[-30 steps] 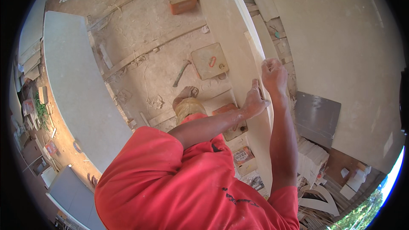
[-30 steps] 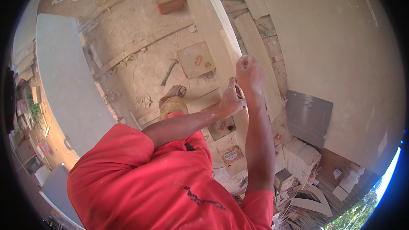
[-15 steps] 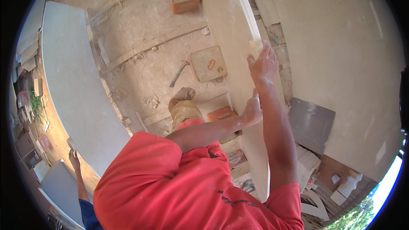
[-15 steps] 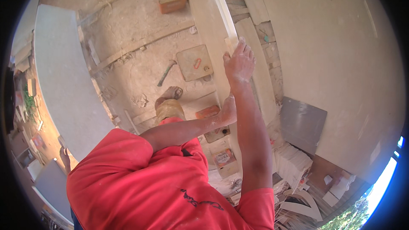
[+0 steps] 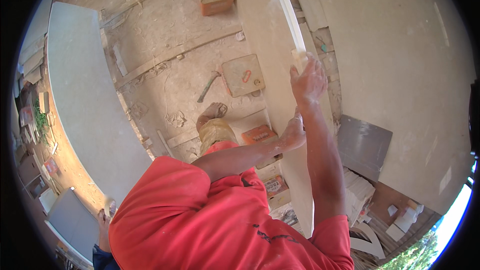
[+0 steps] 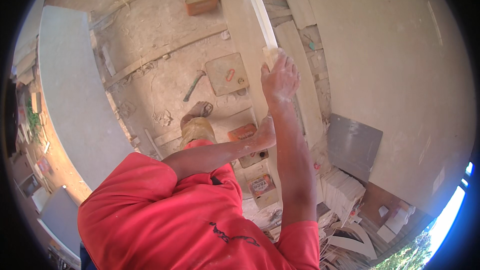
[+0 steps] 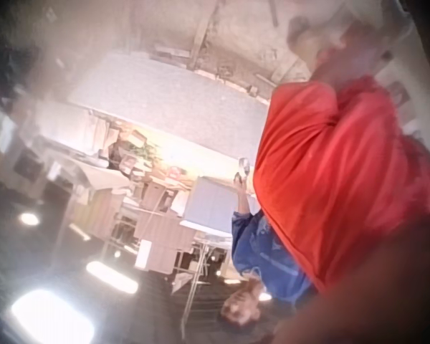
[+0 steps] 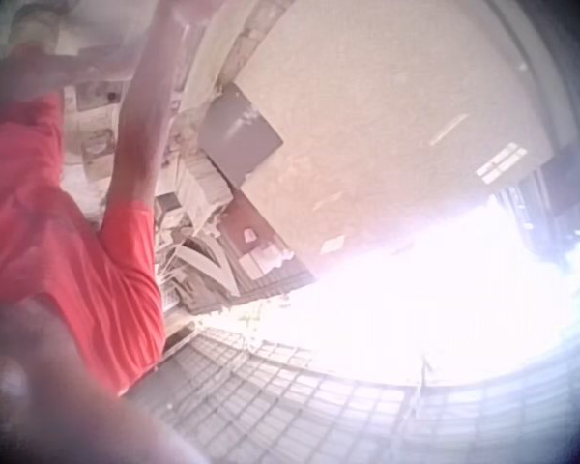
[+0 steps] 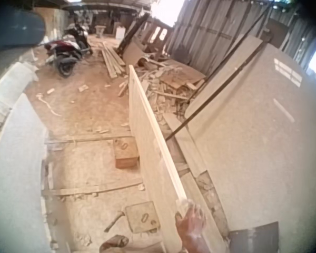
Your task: The person holds and aligns long pieces of wood trim together with another person, checking the fit and edge alignment by hand.
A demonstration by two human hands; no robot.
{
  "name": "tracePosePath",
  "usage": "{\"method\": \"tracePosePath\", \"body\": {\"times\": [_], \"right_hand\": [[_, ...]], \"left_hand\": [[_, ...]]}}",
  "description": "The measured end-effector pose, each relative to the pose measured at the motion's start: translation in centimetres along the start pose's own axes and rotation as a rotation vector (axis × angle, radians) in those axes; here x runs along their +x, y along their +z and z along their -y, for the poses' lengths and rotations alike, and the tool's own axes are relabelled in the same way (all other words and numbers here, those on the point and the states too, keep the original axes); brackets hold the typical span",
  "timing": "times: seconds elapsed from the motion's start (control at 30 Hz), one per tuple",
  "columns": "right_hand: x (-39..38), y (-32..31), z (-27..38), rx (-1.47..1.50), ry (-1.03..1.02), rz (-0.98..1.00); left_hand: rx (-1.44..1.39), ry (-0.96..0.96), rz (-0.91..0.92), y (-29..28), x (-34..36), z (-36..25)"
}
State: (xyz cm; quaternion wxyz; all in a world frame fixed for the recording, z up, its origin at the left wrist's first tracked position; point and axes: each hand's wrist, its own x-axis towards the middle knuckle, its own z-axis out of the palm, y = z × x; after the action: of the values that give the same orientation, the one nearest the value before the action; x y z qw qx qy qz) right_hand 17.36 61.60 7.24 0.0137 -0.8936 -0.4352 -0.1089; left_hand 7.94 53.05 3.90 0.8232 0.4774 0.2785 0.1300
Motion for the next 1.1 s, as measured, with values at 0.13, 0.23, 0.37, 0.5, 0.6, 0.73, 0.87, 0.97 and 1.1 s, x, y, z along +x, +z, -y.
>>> {"method": "tracePosePath", "body": {"times": [0.13, 0.23, 0.37, 0.5, 0.6, 0.73, 0.87, 0.97, 1.1], "right_hand": [[0.1, 0.0, -0.1, 0.070, 0.026, 0.020], [0.1, -0.2, 0.0, 0.092, 0.044, 0.025], [0.2, -0.7, 0.2, 0.112, 0.078, 0.064], [0.2, -1.2, 0.3, 0.123, 0.097, 0.095], [0.2, -1.4, 0.6, 0.121, 0.114, 0.094], [0.3, -1.4, 0.5, 0.141, 0.117, 0.096], [0.1, -0.8, 0.1, 0.181, 0.089, 0.042], [0.2, -1.2, 0.5, 0.204, 0.114, 0.069], [0.1, -1.7, 0.7, 0.200, 0.144, 0.077]], "left_hand": [[-0.045, 0.122, -0.018, 0.7, 0.8, 2.8], [0.002, 0.106, -0.011, 0.3, 0.8, 2.8], [-0.079, -0.038, 0.025, -1.4, 0.8, 0.4], [0.107, -0.119, 0.027, -2.8, 1.7, -0.7], [0.040, -0.036, -0.061, -2.9, 2.3, -0.6], [-0.011, 0.003, -0.006, -4.2, 3.6, 0.1], [-0.272, 0.103, -0.031, -4.8, 5.1, 0.5], [-0.401, 0.221, -0.099, -4.9, 5.6, -1.3], [-0.141, 0.201, -0.057, -5.7, 5.1, -1.9]]}}
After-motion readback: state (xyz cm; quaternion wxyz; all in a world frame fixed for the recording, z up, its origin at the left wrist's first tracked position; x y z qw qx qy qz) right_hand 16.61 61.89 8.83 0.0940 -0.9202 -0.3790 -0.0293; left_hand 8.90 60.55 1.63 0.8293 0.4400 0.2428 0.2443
